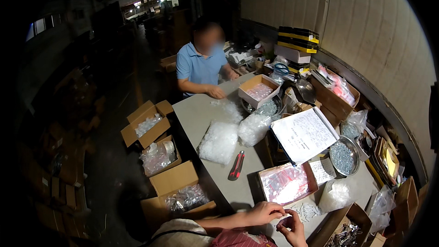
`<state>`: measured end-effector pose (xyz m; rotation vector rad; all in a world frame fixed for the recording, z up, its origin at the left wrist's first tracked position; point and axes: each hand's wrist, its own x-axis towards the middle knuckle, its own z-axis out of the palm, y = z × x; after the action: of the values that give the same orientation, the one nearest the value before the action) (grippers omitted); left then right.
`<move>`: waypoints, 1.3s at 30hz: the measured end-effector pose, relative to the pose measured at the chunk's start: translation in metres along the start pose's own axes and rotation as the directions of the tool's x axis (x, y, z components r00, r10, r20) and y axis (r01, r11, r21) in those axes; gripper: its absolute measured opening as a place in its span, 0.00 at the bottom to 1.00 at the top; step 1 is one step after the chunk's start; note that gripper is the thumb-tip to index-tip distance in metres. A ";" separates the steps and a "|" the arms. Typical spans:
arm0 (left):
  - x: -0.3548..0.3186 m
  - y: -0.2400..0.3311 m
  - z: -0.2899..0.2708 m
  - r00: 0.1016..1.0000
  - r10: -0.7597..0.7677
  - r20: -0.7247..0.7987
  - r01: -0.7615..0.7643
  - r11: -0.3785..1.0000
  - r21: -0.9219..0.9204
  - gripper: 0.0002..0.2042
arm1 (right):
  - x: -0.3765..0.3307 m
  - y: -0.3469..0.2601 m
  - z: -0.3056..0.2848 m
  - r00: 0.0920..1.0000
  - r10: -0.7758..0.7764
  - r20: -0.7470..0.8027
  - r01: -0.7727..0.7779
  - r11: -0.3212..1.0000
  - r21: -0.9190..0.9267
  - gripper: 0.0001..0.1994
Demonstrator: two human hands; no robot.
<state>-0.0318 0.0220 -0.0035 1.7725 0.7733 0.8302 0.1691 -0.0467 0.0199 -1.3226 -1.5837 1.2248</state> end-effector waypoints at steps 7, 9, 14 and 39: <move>-0.003 0.007 -0.001 0.994 0.007 -0.109 0.001 0.997 0.077 0.08 | -0.009 0.019 -0.001 0.991 0.105 0.085 -0.117 0.982 0.146 0.29; -0.004 0.009 -0.001 0.994 -0.068 -0.083 0.077 0.992 0.104 0.09 | -0.010 0.022 -0.003 0.988 0.102 0.119 -0.119 0.983 0.144 0.29; 0.002 0.019 -0.007 0.952 -0.301 0.062 0.296 0.952 0.085 0.10 | -0.013 0.043 0.002 0.993 0.111 0.048 -0.117 0.982 0.151 0.29; 0.011 -0.006 0.003 0.993 -0.006 0.116 -0.016 0.983 0.182 0.22 | 0.004 -0.008 -0.013 0.995 -0.101 -0.012 0.087 0.914 -0.396 0.21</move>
<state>-0.0238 0.0307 -0.0081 1.9676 0.7886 0.6697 0.1786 -0.0404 0.0308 -1.4816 -1.9167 0.8446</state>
